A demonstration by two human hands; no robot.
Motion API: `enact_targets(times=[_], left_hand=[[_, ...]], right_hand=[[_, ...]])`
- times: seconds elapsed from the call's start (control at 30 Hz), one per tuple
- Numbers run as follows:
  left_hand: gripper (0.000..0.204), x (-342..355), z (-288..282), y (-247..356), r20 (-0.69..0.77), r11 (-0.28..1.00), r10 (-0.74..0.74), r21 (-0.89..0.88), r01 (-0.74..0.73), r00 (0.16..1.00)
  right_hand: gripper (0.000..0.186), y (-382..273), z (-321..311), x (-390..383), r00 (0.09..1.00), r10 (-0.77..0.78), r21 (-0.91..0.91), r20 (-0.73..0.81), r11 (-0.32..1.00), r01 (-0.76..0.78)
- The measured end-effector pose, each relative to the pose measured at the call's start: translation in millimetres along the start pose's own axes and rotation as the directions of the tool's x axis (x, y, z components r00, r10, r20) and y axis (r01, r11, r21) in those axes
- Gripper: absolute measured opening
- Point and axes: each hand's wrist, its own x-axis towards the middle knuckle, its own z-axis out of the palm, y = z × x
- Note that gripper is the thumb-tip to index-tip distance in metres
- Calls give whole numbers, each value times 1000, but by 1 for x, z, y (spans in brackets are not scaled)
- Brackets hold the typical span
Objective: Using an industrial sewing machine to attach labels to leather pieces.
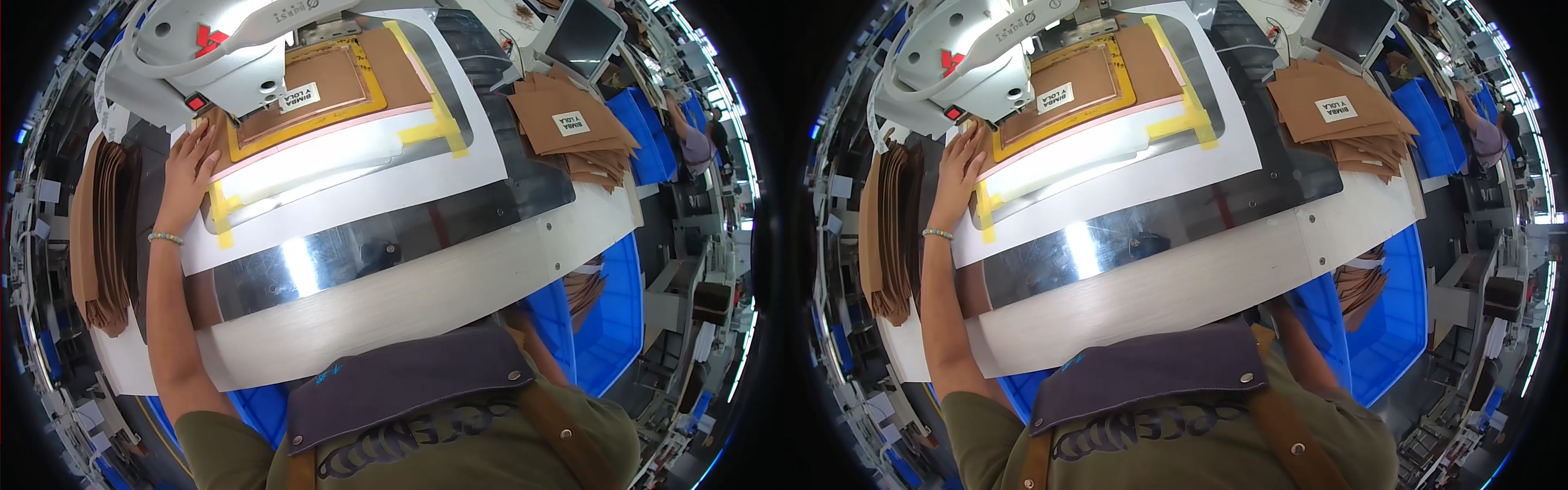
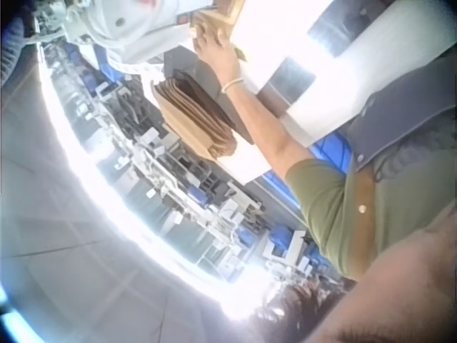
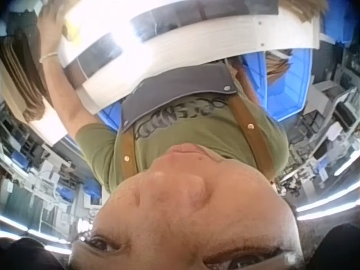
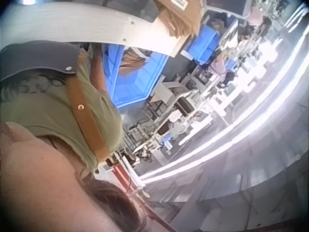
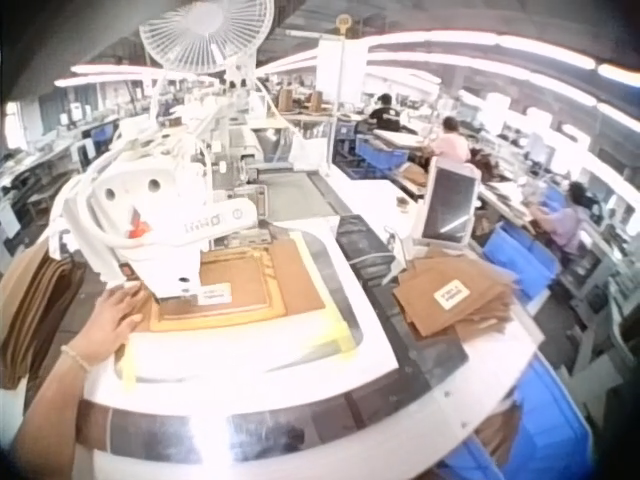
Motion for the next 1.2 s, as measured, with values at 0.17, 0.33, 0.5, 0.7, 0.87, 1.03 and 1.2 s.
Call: enact_targets(times=[0.17,0.33,0.5,0.7,0.87,1.03,1.2], left_hand=[[44,21,19,29,-89,998,58,39,-55,994],[33,24,31,57,-150,1000,17,-9,-19,988],[24,30,24,87,-132,965,-257,-79,248,957],[31,37,30,79,-327,977,-211,-46,208,921],[26,29,29,16,-333,925,-359,-253,285,872],[32,-29,-3,-28,64,322,-683,-868,378,728],[37,-112,-72,-5,82,318,-581,-893,319,810]], right_hand=[[31,33,-3,10,999,-32,-15,-25,999,31],[31,50,-5,27,997,-71,6,-36,997,71],[31,63,-10,33,997,-66,1,-40,998,66],[31,69,-11,47,994,-105,21,-7,994,105],[30,63,-6,65,981,-193,58,31,980,191],[30,59,2,105,945,-324,103,47,943,318],[30,36,18,148,901,-432,147,51,895,421]])
